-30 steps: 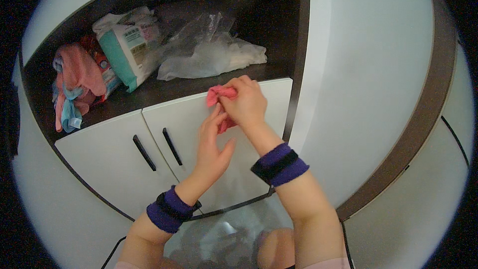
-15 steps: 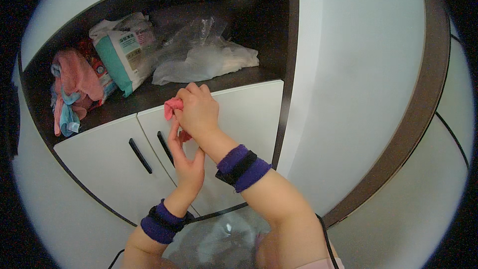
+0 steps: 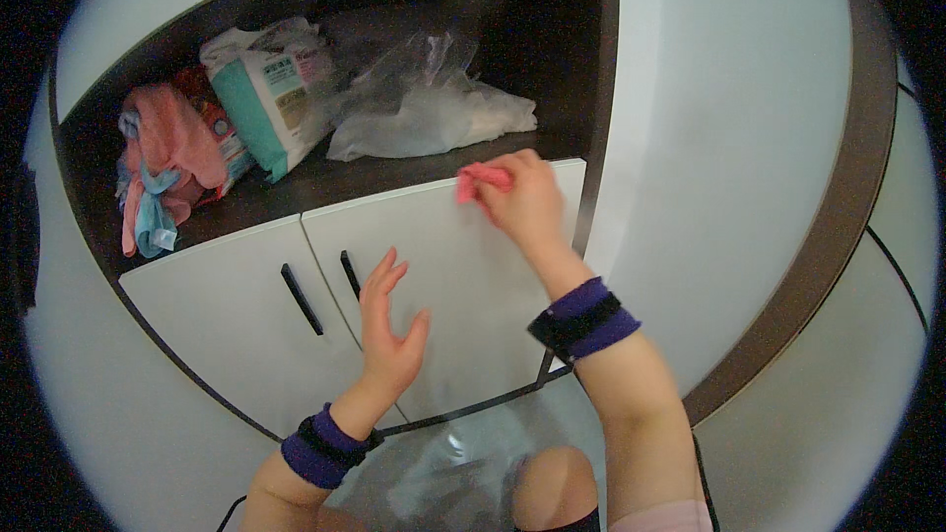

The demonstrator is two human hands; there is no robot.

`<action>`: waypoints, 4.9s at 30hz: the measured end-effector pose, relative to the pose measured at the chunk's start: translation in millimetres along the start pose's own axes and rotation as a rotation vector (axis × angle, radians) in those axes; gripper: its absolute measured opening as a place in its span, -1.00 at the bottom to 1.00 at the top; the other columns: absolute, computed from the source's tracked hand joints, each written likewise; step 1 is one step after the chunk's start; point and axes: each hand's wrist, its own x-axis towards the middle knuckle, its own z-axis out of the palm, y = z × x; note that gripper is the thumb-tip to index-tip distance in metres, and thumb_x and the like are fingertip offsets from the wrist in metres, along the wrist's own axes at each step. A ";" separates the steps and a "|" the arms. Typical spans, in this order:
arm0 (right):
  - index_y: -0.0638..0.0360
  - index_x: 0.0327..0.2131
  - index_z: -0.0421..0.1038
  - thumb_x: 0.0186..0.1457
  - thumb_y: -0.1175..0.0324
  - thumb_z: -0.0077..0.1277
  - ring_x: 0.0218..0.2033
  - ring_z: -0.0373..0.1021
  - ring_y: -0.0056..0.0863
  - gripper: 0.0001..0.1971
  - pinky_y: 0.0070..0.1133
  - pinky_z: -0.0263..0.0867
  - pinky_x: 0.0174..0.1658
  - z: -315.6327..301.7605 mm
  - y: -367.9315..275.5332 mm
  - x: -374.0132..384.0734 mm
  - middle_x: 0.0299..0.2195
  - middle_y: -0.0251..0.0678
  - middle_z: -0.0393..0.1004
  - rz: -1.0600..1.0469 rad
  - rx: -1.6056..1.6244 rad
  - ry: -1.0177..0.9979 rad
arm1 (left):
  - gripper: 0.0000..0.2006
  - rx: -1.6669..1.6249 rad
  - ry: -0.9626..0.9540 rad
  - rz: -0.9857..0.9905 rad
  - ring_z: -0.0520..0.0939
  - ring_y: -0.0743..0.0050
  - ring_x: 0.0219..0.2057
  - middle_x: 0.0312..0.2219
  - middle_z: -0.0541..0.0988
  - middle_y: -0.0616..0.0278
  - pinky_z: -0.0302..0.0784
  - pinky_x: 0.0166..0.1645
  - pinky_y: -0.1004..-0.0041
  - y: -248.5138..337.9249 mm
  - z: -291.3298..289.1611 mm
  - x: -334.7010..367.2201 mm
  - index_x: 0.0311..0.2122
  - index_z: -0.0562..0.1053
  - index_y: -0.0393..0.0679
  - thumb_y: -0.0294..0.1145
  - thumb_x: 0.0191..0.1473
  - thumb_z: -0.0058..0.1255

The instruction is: The person wipes a white cabinet door and its handle with a pink cloth while sitting on a stool, then uses the same cloth to clean the tiled floor.

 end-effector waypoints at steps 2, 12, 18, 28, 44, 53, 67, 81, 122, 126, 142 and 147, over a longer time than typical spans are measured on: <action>-0.07 -0.42 0.49 -0.22 0.27 0.12 -0.29 0.29 -0.32 -0.82 -0.46 0.28 -0.26 21.3 -39.5 1.6 -0.41 -0.37 0.38 -0.150 0.128 0.054 | -0.47 0.046 0.054 -0.002 0.16 0.01 0.11 0.11 0.16 0.00 0.02 0.17 0.21 -6.6 -8.8 -5.1 0.01 0.22 -0.24 -0.59 -0.20 -0.07; -0.18 -0.45 0.46 -0.36 0.18 0.20 -0.32 0.26 -0.52 -0.75 -0.54 0.16 -0.37 90.5 -93.4 -19.1 -0.45 -0.60 0.35 -0.568 0.147 0.116 | -0.46 0.186 0.157 -0.037 0.14 0.01 0.11 0.08 0.14 -0.08 0.00 0.16 0.19 -19.0 -14.4 -20.2 0.01 0.19 -0.23 -0.60 -0.20 -0.07; -0.17 -0.43 0.46 -0.33 0.20 0.19 -0.28 0.26 -0.43 -0.74 -0.46 0.16 -0.31 49.4 -8.3 -0.8 -0.37 -0.55 0.39 -0.483 0.018 0.159 | -0.51 0.196 0.011 -0.087 0.11 0.01 0.11 0.09 0.12 -0.03 0.02 0.15 0.20 -9.3 10.6 -18.4 -0.04 0.24 -0.25 -0.57 -0.21 -0.07; -0.06 -0.34 0.48 -0.24 0.38 0.15 -0.25 0.22 -0.33 -0.74 -0.48 0.23 -0.19 -12.4 101.0 2.2 -0.30 -0.42 0.36 -0.300 -0.194 0.305 | -0.53 0.111 -0.106 -0.061 0.12 0.03 0.11 0.08 0.12 0.03 0.01 0.17 0.19 -12.6 62.2 -2.8 -0.05 0.26 -0.18 -0.54 -0.18 -0.06; 0.02 -0.25 0.38 -0.06 0.42 -0.02 -0.20 0.27 -0.26 -0.78 -0.44 0.22 -0.15 -27.4 106.5 -78.5 -0.27 -0.28 0.33 0.182 0.005 0.267 | -0.61 0.074 -0.287 -0.076 0.16 -0.01 0.07 0.04 0.16 0.01 0.09 0.12 0.17 8.7 49.7 -45.8 -0.14 0.34 -0.12 -0.54 -0.20 -0.03; 0.05 -0.23 0.32 -0.10 0.45 0.01 -0.15 0.19 -0.18 -0.72 -0.37 0.16 -0.09 48.8 84.5 -75.9 -0.23 -0.21 0.28 0.099 -0.013 0.468 | -0.62 0.105 -0.263 -0.186 0.19 0.02 0.04 0.01 0.21 0.03 0.10 0.11 0.19 -12.3 39.5 -70.5 -0.14 0.35 -0.11 -0.53 -0.18 -0.04; -0.01 -0.28 0.37 -0.30 0.47 0.10 -0.24 0.24 -0.24 -0.63 -0.42 0.22 -0.21 84.2 -45.8 -107.6 -0.28 -0.31 0.30 -0.170 0.350 0.091 | -0.59 0.049 -0.143 -0.509 0.23 0.02 0.03 -0.01 0.23 0.02 0.13 0.10 0.24 -55.5 4.1 -137.2 -0.11 0.32 -0.10 -0.53 -0.18 -0.04; -0.27 -0.38 0.40 -0.25 0.32 0.13 -0.24 0.22 -0.40 -0.75 -0.40 0.13 -0.27 145.6 -15.6 -299.7 -0.30 -0.53 0.28 -0.236 0.007 -0.233 | -0.64 -0.020 0.044 -0.674 0.29 0.13 -0.01 -0.05 0.30 0.08 0.22 0.03 0.33 -73.0 -11.1 -168.7 -0.14 0.33 -0.14 -0.57 -0.15 -0.04; 0.18 0.10 0.08 0.23 0.03 -0.56 0.15 -0.01 -0.41 -0.48 -0.45 -0.02 0.13 111.8 -197.0 -250.6 0.13 -0.24 0.05 0.414 1.325 -0.637 | -0.65 0.201 0.488 -0.308 0.31 0.22 -0.05 -0.11 0.31 0.06 0.17 0.07 0.35 -71.6 -136.6 -86.1 0.01 0.27 -0.24 -0.47 0.08 -0.17; 0.21 0.10 0.07 0.23 0.02 -0.55 0.14 0.02 -0.44 -0.46 -0.44 0.01 0.12 102.0 -174.1 -261.1 0.12 -0.25 0.07 0.482 1.314 -0.636 | -0.61 0.560 0.486 -0.074 0.27 0.11 -0.08 -0.13 0.28 0.08 0.18 0.03 0.30 -103.1 -140.4 -26.3 0.00 0.31 -0.16 -0.49 0.00 -0.10; 0.22 -0.22 0.41 0.21 0.14 -0.36 -0.15 0.28 -0.57 -0.60 -0.59 0.18 -0.14 65.6 -117.7 -305.1 -0.21 -0.35 0.42 0.971 1.020 -0.552 | -0.48 0.477 -0.020 -0.564 0.35 0.03 -0.18 -0.13 0.29 -0.04 0.27 -0.05 0.26 -191.2 -76.1 -196.7 0.12 0.18 -0.10 -0.49 -0.01 -0.13; 0.20 -0.21 0.40 0.20 0.10 -0.34 -0.17 0.28 -0.59 -0.61 -0.59 0.18 -0.14 80.3 -108.4 -326.1 -0.23 -0.37 0.41 1.067 1.041 -0.583 | -0.50 0.770 0.375 -0.126 0.25 0.07 -0.16 -0.15 0.24 -0.06 0.15 -0.02 0.28 -155.7 -109.7 -103.6 0.13 0.16 -0.21 -0.45 0.03 -0.16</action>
